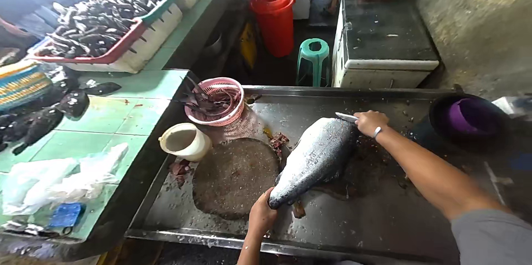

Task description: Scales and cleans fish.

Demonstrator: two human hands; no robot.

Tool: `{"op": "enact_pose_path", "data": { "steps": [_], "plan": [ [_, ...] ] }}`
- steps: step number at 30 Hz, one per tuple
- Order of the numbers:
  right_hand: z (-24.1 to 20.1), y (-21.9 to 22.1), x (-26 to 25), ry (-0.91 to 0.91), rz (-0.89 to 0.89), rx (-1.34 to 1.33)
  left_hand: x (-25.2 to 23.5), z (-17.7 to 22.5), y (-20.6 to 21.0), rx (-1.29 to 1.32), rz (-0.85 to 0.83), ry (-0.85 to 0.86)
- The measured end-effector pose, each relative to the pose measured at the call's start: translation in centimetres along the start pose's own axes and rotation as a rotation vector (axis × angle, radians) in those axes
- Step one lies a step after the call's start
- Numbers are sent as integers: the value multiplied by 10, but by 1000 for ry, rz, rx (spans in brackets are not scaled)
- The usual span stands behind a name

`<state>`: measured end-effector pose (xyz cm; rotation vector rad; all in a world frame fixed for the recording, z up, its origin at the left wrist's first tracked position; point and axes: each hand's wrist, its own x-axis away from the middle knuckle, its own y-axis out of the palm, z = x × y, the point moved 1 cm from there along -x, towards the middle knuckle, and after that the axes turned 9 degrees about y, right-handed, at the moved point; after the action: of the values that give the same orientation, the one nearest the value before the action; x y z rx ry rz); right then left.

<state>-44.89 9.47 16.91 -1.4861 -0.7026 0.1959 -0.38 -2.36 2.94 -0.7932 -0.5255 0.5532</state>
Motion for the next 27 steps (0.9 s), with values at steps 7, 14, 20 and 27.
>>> {"op": "enact_pose_path", "data": {
  "steps": [7, 14, 20, 27],
  "plan": [
    [46, 34, 15, 41, 62, -104, -3, 2, 4, -84, 44, 37],
    [83, 88, 19, 85, 145, -309, -6, 21, 5, -239, 79, 21],
    [81, 121, 34, 79, 120, -416, -8, 29, 5, -242, -25, 8],
    [74, 126, 39, 151, 31, -517, 8, 49, 4, -25, -214, -62]
  ]
}}
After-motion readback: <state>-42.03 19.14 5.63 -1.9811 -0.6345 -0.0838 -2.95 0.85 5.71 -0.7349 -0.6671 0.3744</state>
